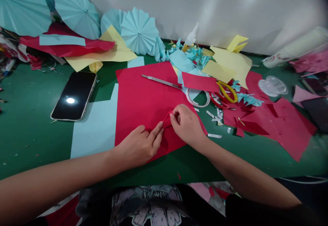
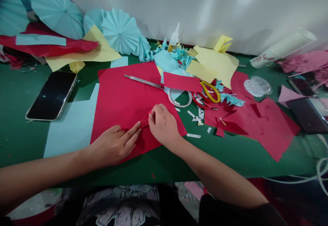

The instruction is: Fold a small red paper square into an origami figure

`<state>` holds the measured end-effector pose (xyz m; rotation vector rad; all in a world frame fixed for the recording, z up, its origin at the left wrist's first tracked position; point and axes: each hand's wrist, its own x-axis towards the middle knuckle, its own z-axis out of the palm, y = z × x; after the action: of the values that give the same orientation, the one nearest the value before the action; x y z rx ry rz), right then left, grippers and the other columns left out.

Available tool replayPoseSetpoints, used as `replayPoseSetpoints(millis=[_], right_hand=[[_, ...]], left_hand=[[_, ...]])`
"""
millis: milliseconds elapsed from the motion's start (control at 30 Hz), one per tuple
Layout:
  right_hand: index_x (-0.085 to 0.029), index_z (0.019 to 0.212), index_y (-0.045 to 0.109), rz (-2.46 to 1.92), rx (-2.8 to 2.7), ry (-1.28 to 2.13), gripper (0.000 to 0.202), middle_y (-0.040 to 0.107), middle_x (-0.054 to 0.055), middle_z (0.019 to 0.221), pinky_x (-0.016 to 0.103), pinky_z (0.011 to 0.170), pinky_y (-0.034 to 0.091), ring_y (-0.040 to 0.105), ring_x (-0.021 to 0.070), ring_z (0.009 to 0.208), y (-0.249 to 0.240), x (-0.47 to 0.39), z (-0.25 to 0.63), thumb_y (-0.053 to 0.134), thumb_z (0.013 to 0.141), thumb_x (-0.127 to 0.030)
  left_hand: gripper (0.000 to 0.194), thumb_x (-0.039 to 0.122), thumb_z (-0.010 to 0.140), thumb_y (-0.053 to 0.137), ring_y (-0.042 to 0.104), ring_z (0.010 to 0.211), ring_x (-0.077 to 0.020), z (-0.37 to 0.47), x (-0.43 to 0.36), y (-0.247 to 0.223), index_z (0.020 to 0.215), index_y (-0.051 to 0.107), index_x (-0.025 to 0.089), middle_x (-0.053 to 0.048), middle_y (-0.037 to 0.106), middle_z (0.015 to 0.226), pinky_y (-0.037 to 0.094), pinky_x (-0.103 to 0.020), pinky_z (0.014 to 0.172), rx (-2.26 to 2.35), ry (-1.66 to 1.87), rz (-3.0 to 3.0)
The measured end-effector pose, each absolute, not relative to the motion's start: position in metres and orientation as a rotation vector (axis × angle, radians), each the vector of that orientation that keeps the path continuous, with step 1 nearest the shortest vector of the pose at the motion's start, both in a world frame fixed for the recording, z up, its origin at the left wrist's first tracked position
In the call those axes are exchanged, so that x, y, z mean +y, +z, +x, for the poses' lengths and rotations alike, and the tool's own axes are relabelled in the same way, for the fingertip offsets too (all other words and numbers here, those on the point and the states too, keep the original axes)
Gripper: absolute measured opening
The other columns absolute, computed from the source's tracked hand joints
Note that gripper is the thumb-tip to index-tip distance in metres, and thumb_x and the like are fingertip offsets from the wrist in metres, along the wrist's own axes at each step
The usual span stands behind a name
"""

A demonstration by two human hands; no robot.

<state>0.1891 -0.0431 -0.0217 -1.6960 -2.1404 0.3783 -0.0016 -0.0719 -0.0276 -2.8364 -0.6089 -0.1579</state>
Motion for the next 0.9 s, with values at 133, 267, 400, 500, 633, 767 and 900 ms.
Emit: replayPoseSetpoints(millis=[133,267,400,500,633,767,900], right_hand=[[-0.020,0.070,0.040,-1.694,-2.119,0.401,0.011,0.050,0.002,0.069,0.027,0.057,0.033,0.045,0.0138,0.061,-0.022,-0.041,0.190,0.044,0.079,-0.017],[-0.020,0.068,0.039,-1.706,-2.106,0.477,0.013,0.050,0.001,0.068,0.026,0.056,0.032,0.044,0.0119,0.057,-0.021,-0.038,0.192,0.045,0.079,-0.019],[-0.019,0.069,0.040,-1.705,-2.083,0.529,0.013,0.052,0.001,0.071,0.025,0.057,0.033,0.045,0.0116,0.059,-0.021,-0.036,0.193,0.046,0.080,-0.020],[-0.019,0.070,0.042,-1.714,-2.087,0.506,0.014,0.052,0.002,0.074,0.026,0.058,0.035,0.046,0.0123,0.062,-0.020,-0.035,0.193,0.051,0.079,-0.026],[-0.019,0.070,0.042,-1.770,-2.111,0.454,0.026,0.051,0.003,0.077,0.027,0.058,0.035,0.047,0.0138,0.065,-0.019,-0.033,0.193,0.059,0.075,-0.039],[-0.019,0.068,0.043,-1.793,-2.110,0.441,0.022,0.052,0.003,0.079,0.027,0.059,0.035,0.048,0.0137,0.066,-0.020,-0.030,0.193,0.055,0.080,-0.034],[-0.019,0.066,0.043,-1.776,-2.113,0.417,0.021,0.052,0.003,0.077,0.028,0.061,0.036,0.049,0.0148,0.068,-0.022,-0.026,0.193,0.053,0.081,-0.029]], left_hand=[[0.039,0.012,0.082,0.041,0.058,0.055,-0.0160,-0.002,-0.072,-0.030,0.118,0.052,0.000,-0.027,0.049,0.124,0.040,-0.031,0.051,-0.606,-0.178,-2.833],[0.041,0.017,0.085,0.041,0.055,0.051,-0.0135,0.000,-0.073,-0.030,0.123,0.048,0.002,-0.023,0.051,0.124,0.040,-0.030,0.052,-0.724,-0.199,-2.801],[0.040,0.020,0.090,0.037,0.054,0.049,-0.0128,0.002,-0.074,-0.026,0.122,0.050,0.002,-0.019,0.053,0.123,0.040,-0.032,0.051,-0.824,-0.230,-2.798],[0.039,0.022,0.090,0.036,0.056,0.051,-0.0128,0.003,-0.074,-0.023,0.122,0.052,0.005,-0.018,0.051,0.127,0.040,-0.032,0.053,-0.860,-0.219,-2.817],[0.040,0.024,0.091,0.035,0.057,0.052,-0.0122,0.003,-0.071,-0.024,0.121,0.054,0.007,-0.018,0.048,0.129,0.041,-0.032,0.054,-0.867,-0.183,-2.848],[0.038,0.026,0.091,0.035,0.057,0.052,-0.0114,0.001,-0.068,-0.025,0.120,0.054,0.007,-0.019,0.047,0.131,0.040,-0.031,0.053,-0.807,-0.186,-2.865],[0.041,0.026,0.093,0.033,0.058,0.054,-0.0127,-0.001,-0.065,-0.024,0.123,0.050,0.006,-0.021,0.044,0.132,0.039,-0.032,0.051,-0.769,-0.150,-2.884]])
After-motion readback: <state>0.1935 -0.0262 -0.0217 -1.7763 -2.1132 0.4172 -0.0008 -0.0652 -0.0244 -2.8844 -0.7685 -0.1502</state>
